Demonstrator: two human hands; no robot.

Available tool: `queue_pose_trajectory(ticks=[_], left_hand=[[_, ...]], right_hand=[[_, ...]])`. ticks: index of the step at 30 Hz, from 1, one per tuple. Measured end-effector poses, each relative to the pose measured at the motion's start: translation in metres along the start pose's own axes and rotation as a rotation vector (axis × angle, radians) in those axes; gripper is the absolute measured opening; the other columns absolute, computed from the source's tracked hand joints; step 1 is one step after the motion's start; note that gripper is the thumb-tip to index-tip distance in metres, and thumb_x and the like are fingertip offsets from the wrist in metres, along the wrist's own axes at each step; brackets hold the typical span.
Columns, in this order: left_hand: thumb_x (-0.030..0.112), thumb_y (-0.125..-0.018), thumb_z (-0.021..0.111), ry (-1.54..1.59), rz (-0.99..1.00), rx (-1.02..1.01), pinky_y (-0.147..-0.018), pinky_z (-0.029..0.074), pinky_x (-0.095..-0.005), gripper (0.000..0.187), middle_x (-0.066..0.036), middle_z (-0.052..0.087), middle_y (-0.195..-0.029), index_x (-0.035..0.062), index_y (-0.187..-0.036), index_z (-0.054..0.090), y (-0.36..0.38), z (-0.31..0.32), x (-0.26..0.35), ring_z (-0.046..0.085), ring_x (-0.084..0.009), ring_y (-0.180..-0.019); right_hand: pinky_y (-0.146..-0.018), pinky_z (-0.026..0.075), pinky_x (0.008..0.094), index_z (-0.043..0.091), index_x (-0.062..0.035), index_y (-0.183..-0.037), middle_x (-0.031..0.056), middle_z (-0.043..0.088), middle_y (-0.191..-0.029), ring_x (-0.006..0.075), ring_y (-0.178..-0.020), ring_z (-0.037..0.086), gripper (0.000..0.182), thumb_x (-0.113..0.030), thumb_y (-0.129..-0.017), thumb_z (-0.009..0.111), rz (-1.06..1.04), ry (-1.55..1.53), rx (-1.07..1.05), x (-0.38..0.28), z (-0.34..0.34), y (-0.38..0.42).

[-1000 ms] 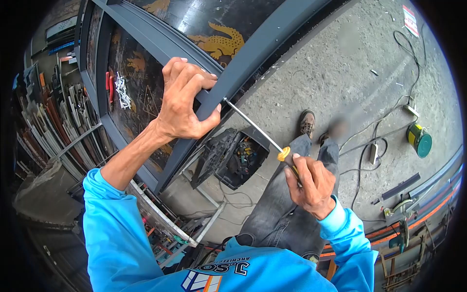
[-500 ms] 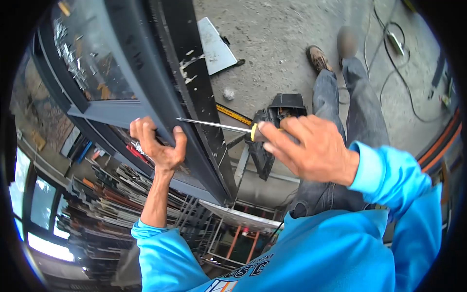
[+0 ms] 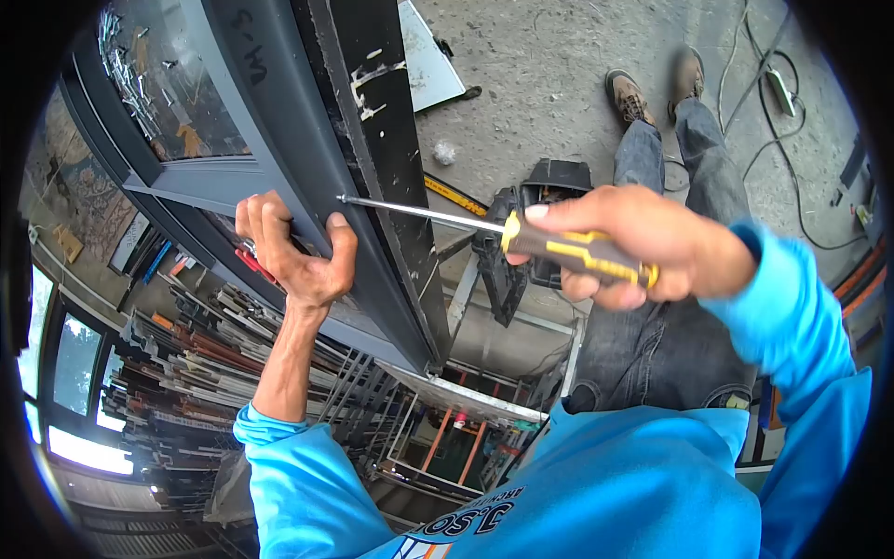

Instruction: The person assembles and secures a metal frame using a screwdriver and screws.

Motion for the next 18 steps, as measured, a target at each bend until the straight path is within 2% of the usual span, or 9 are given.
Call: queue_pose_trajectory(ticks=[3,4,5,10,11,12,13,16,18], left_hand=[[0.012,-0.058,0.061,-0.003,0.016,0.014,-0.075,0.029,-0.0356,0.024,-0.007,0.047,-0.074,0.0053,-0.076,0.047,-0.003,0.0,0.004,0.038,-0.0224,-0.073],[0.012,-0.058,0.061,-0.009,-0.004,0.013,-0.075,0.028,-0.0357,0.024,-0.007,0.047,-0.074,0.005,-0.076,0.047,-0.001,0.001,0.004,0.038,-0.023,-0.073],[0.012,-0.058,0.061,-0.004,-0.01,-0.002,-0.075,0.028,-0.0357,0.024,-0.007,0.047,-0.074,0.005,-0.076,0.047,0.003,-0.003,0.006,0.038,-0.023,-0.073],[0.013,-0.056,0.062,0.007,0.022,0.008,-0.075,0.027,-0.0376,0.027,-0.009,0.045,-0.076,0.0039,-0.077,0.047,-0.001,0.002,0.001,0.038,-0.0248,-0.074],[0.015,-0.055,0.062,-0.001,0.024,0.0,-0.075,0.026,-0.0392,0.029,-0.009,0.043,-0.077,0.0037,-0.077,0.046,0.001,0.002,-0.002,0.038,-0.0257,-0.075],[0.015,-0.055,0.063,-0.002,0.013,0.009,-0.075,0.026,-0.039,0.029,-0.009,0.042,-0.077,0.004,-0.076,0.046,0.002,0.003,-0.004,0.038,-0.0257,-0.075],[0.015,-0.055,0.063,-0.005,0.008,0.007,-0.075,0.026,-0.039,0.029,-0.009,0.042,-0.077,0.004,-0.076,0.046,0.004,0.003,-0.003,0.038,-0.0257,-0.075],[0.015,-0.054,0.063,-0.012,0.001,0.011,-0.075,0.026,-0.0391,0.029,-0.009,0.043,-0.077,0.0042,-0.076,0.046,-0.002,0.005,-0.001,0.038,-0.0258,-0.075],[0.012,-0.059,0.06,0.003,0.012,-0.008,-0.074,0.028,-0.0361,0.024,-0.008,0.046,-0.074,0.0043,-0.078,0.047,-0.002,-0.001,0.005,0.037,-0.0229,-0.071]], right_hand=[[-0.032,0.028,0.0206,0.056,-0.0014,-0.113,0.0036,0.049,-0.061,0.0069,-0.041,0.041,0.045,-0.04,-0.09,0.057,-0.057,0.044,0.029,0.01,0.005,-0.001],[-0.038,0.033,0.0228,0.057,-0.0017,-0.109,0.0016,0.051,-0.064,0.0065,-0.045,0.043,0.038,-0.028,-0.084,0.068,-0.349,0.454,0.151,0.012,0.015,0.009],[-0.045,0.038,0.0264,0.058,-0.0021,-0.107,0.002,0.053,-0.065,0.011,-0.048,0.047,0.038,-0.018,-0.077,0.074,-0.782,0.782,0.496,0.02,0.023,0.012],[-0.043,0.041,0.0269,0.064,-0.0034,-0.104,0.0074,0.052,-0.059,0.0164,-0.045,0.05,0.029,-0.026,-0.085,0.065,-1.147,1.146,0.684,0.034,-0.01,-0.019],[-0.038,0.038,0.0255,0.064,-0.0042,-0.105,0.0078,0.052,-0.057,0.0139,-0.041,0.048,0.033,-0.032,-0.089,0.059,-0.687,0.71,0.257,0.016,-0.003,-0.009],[-0.033,0.035,0.0242,0.065,-0.0049,-0.107,0.0081,0.052,-0.056,0.0114,-0.036,0.045,0.039,-0.039,-0.092,0.053,-0.171,0.296,0.136,0.001,0.004,0.003],[-0.033,0.035,0.0242,0.065,-0.0049,-0.107,0.0081,0.052,-0.056,0.0114,-0.036,0.045,0.039,-0.039,-0.092,0.053,-0.166,0.298,0.132,0.004,0.001,0.001],[-0.045,0.044,0.0298,0.058,-0.003,-0.111,0.0096,0.059,-0.069,0.0166,-0.05,0.055,0.042,-0.033,-0.083,0.066,-0.95,1.038,0.344,0.016,-0.012,-0.009],[-0.061,0.049,0.0356,0.059,-0.0005,-0.106,0.0098,0.063,-0.08,0.0248,-0.068,0.061,0.047,-0.023,-0.07,0.078,-0.743,1.042,0.711,0.013,0.033,0.025]])
Point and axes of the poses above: each hand's wrist, its own y-axis away from the middle knuckle, its own z-axis out of the palm, x = y × z, the point moved 1 cm from there along -y, towards the middle knuckle
